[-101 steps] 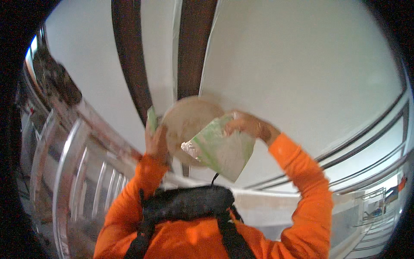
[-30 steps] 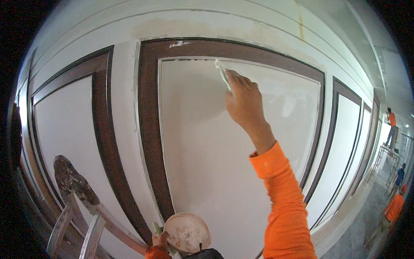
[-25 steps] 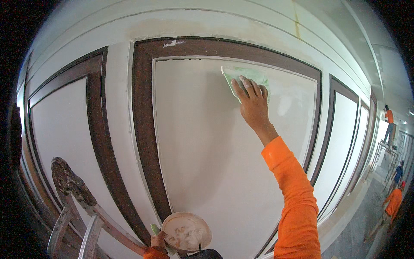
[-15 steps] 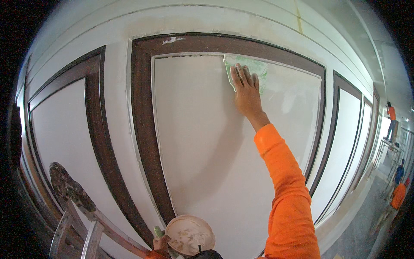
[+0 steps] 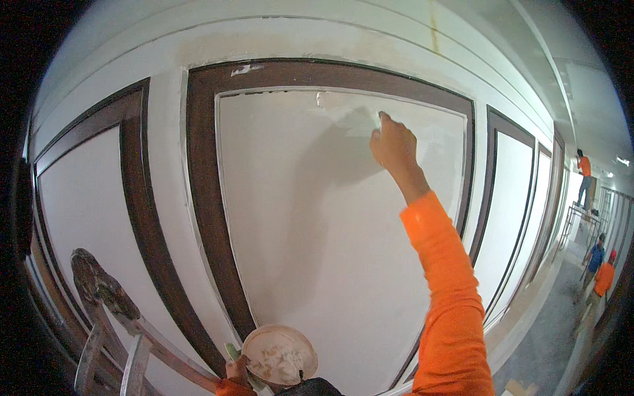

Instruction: The person applies joint compound to the edges of wall panels using a plastic spreader and a tray of compound while standing on a ladder.

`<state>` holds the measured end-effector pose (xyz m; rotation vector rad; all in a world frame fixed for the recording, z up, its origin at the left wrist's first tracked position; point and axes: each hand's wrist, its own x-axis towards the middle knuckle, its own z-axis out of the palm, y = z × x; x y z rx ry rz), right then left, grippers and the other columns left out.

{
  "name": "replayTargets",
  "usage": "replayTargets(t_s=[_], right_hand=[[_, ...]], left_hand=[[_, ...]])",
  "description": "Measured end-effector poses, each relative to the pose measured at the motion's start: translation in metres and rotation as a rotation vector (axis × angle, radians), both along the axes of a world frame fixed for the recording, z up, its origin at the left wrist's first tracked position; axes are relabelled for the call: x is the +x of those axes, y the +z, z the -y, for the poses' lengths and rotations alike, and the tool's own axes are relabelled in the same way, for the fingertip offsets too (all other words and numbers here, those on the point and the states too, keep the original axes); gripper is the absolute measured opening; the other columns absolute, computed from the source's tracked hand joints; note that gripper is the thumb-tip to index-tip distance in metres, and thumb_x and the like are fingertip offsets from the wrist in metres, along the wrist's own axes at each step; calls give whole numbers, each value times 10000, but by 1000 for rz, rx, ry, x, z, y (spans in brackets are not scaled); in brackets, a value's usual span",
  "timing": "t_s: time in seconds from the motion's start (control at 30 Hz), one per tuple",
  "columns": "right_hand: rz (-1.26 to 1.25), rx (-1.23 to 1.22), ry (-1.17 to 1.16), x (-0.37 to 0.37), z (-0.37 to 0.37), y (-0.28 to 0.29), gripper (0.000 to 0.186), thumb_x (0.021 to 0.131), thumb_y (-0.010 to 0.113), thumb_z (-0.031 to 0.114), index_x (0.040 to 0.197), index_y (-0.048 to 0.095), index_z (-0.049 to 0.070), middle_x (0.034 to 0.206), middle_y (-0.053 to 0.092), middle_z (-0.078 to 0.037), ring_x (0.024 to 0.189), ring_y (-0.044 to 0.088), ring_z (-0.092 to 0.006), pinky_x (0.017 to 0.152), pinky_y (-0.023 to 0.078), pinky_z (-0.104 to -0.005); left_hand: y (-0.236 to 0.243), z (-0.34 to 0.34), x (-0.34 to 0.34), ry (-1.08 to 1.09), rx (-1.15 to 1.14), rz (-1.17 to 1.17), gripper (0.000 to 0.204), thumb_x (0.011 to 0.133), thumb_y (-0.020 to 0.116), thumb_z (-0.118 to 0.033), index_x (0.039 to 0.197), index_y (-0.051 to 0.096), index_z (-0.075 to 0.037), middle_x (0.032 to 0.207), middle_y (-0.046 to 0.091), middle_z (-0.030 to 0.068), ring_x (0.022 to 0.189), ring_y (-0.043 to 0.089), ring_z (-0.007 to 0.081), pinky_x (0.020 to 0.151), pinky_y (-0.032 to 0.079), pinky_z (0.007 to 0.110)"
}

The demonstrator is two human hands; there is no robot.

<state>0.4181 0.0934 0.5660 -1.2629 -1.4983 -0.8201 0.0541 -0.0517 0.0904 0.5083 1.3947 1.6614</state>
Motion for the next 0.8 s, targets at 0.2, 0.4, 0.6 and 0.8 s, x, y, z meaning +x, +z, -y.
replayTargets(t_s=[0.2, 0.4, 0.6, 0.8], right_hand=[[-236, 147, 45, -78, -25, 38, 285, 759, 549, 212, 935, 628, 2, 874, 658, -212, 828, 652, -341, 721, 514, -450], [-18, 11, 324, -219, 30, 46, 169, 702, 569, 142, 773, 683, 40, 816, 672, -176, 802, 667, -318, 690, 524, -408], [83, 198, 518, -178, 53, 5, 341, 716, 589, 102, 1044, 601, 13, 874, 659, -185, 802, 647, -338, 729, 514, -443], [198, 437, 152, -7, -6, -29, 563, 746, 560, -2, 1282, 476, 147, 1235, 531, -92, 1148, 484, -278, 962, 341, -462]], left_hand=[[-26, -2, -7, -5, 52, 58, 482, 588, 608, -143, 992, 488, 90, 790, 580, 151, 676, 565, 262, 651, 470, 371], [-1, 3, 5, 45, 182, 18, 422, 590, 599, -125, 943, 503, 84, 789, 571, 143, 672, 557, 244, 640, 457, 366], [23, 10, 8, 136, 107, 51, 391, 623, 582, -88, 960, 501, 93, 820, 565, 141, 704, 548, 253, 671, 448, 370], [16, 4, 6, 133, -180, 18, 416, 629, 591, -101, 986, 486, 86, 820, 562, 154, 706, 556, 272, 663, 447, 361]])
